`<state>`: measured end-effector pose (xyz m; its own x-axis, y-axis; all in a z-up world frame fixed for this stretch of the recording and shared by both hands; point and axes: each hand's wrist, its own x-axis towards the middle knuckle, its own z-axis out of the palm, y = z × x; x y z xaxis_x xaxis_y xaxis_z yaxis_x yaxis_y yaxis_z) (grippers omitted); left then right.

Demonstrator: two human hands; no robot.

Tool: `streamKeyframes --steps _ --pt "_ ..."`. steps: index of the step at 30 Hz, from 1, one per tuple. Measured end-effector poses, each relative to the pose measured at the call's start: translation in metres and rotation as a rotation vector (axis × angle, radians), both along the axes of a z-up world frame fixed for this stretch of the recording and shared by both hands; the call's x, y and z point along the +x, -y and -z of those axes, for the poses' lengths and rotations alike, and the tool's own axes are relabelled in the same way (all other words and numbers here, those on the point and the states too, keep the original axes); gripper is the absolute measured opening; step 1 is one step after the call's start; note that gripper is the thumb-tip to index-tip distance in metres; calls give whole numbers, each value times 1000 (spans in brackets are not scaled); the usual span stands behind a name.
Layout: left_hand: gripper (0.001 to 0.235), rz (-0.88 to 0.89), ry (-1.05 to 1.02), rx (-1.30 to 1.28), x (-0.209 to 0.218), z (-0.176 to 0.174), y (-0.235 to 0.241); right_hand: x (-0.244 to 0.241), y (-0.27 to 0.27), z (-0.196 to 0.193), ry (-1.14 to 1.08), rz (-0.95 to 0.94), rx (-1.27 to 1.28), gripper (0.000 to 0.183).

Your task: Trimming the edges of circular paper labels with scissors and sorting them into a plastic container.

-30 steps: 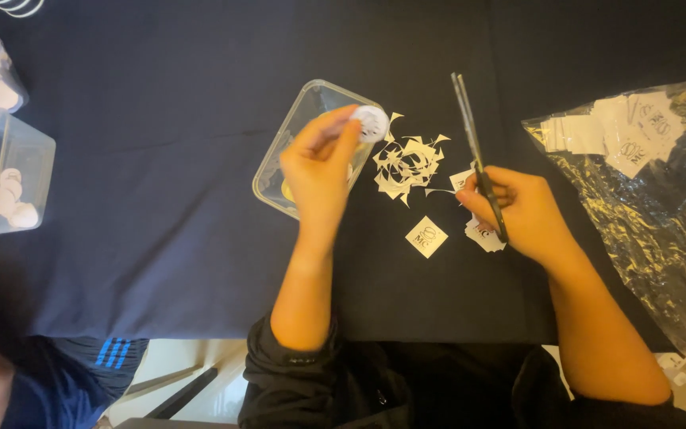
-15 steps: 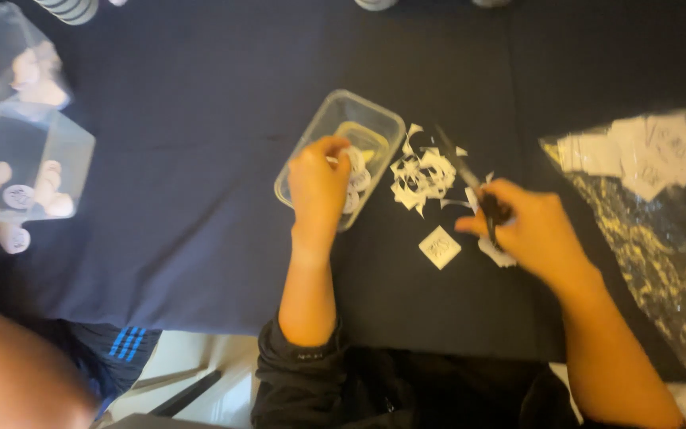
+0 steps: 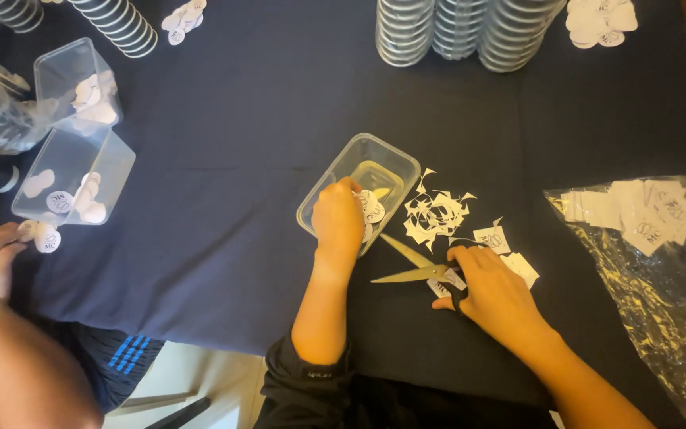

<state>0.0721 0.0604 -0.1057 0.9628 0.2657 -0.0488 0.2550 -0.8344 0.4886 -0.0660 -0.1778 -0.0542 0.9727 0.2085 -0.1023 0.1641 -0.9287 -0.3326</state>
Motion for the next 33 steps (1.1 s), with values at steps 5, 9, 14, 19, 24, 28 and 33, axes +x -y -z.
streamKeyframes --steps 5,9,14,19,24,28,33 --pt "13 60 210 89 -7 -9 2 4 10 19 -63 -5 79 69" --pt "15 81 391 -38 -18 -47 12 5 9 32 -84 -6 161 64" --pt "11 112 543 -255 -20 -57 14 10 18 27 -201 111 286 50" --pt "20 109 690 -401 -18 -60 21 19 32 12 -283 263 579 32" --pt "23 309 812 -501 -26 -66 36 19 37 6 -120 375 924 29" --pt "21 410 803 -549 -37 -59 54 26 48 31 -11 401 986 31" --pt "26 729 486 -542 -52 -66 64 32 41 11 -223 492 1380 24"
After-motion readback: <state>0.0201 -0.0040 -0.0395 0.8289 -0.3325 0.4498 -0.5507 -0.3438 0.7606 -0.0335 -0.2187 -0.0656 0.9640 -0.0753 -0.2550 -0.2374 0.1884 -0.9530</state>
